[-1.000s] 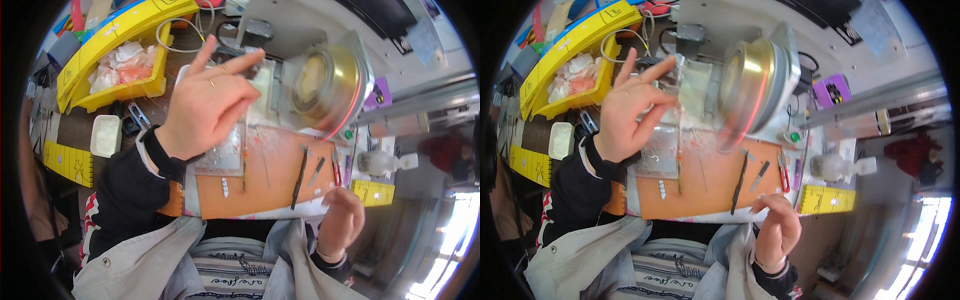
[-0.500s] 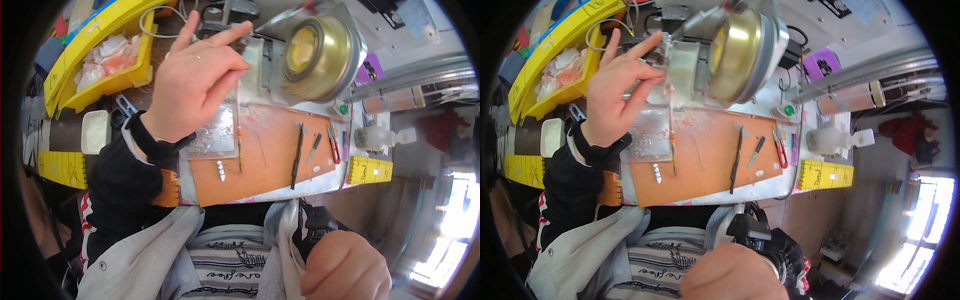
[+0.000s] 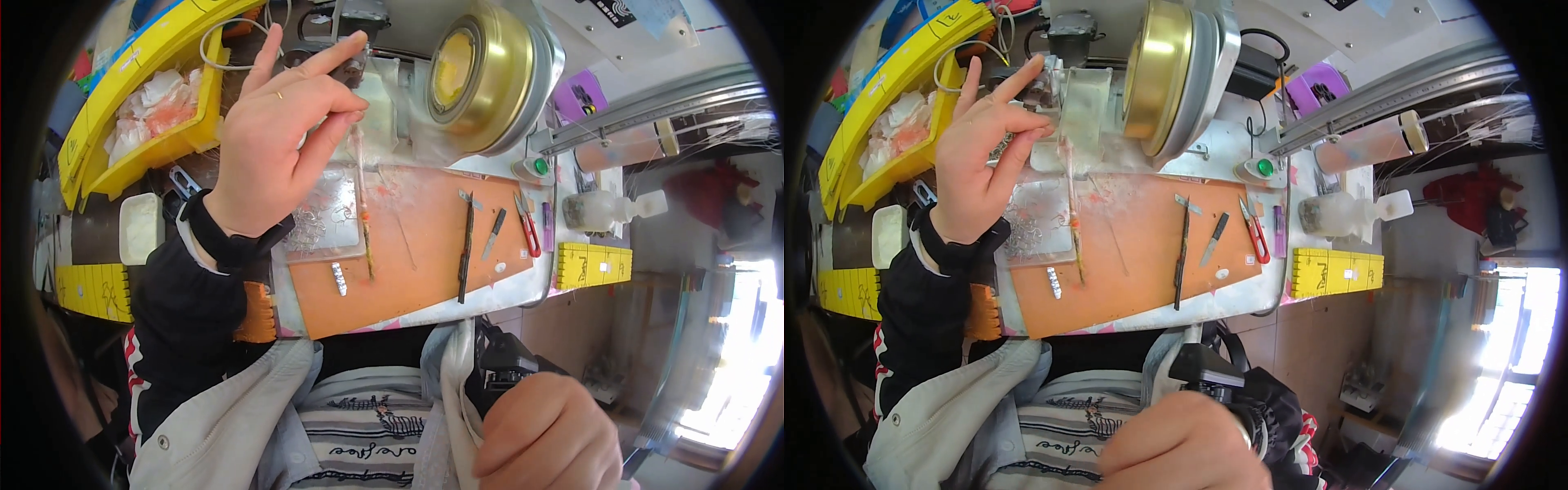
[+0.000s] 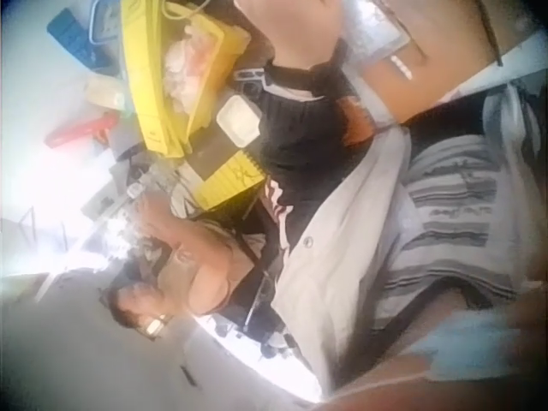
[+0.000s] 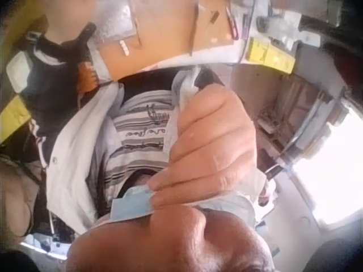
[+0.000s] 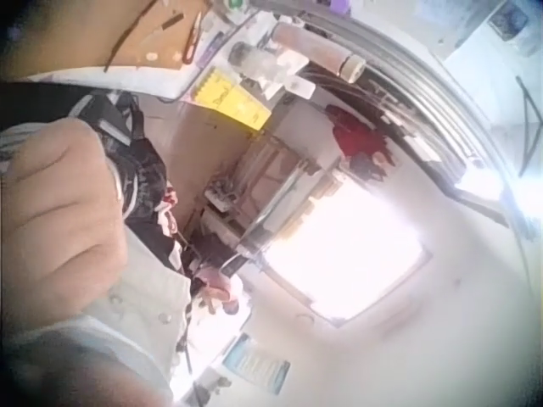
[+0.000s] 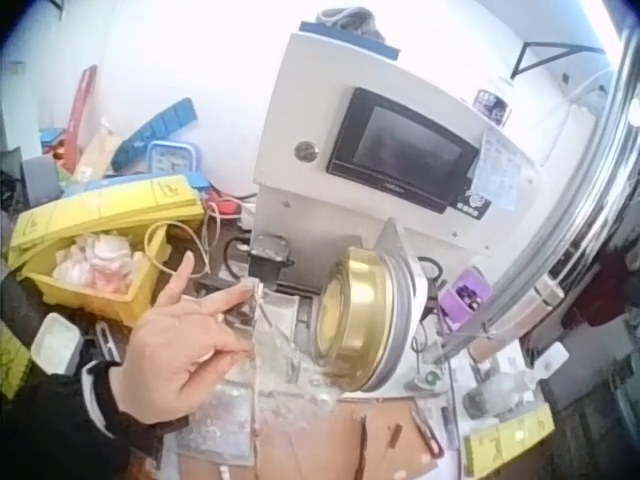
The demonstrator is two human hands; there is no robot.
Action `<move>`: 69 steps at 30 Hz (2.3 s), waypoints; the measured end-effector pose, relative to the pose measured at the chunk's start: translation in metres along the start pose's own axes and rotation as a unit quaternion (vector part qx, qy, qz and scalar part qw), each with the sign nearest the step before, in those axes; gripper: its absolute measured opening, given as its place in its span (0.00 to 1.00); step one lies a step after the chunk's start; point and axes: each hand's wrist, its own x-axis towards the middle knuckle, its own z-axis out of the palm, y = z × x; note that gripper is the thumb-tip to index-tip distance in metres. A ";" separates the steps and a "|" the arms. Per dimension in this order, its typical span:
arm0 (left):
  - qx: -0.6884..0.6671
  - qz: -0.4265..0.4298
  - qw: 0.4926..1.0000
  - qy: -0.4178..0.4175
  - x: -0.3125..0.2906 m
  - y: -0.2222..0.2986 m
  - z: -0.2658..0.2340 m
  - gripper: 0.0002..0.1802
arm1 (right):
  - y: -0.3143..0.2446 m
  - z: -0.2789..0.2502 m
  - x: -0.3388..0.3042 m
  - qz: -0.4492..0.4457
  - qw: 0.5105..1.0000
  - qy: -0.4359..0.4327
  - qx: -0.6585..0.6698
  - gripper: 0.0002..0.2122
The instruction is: Assemble small mechanical or electronic components using adhesive and manual tools at a workbench station.
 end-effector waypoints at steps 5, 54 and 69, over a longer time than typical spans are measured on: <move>0.010 0.013 1.000 -0.009 0.002 0.000 0.002 0.06 | -0.005 -0.007 0.006 0.185 0.979 0.052 0.072 0.11; 0.028 0.010 0.999 -0.034 0.001 0.000 -0.002 0.07 | 0.020 -0.096 -0.079 0.486 0.818 0.244 -0.187 0.07; -0.049 0.032 0.996 0.069 -0.006 0.008 -0.008 0.16 | 0.066 -0.069 0.039 0.065 0.878 -0.019 -0.474 0.13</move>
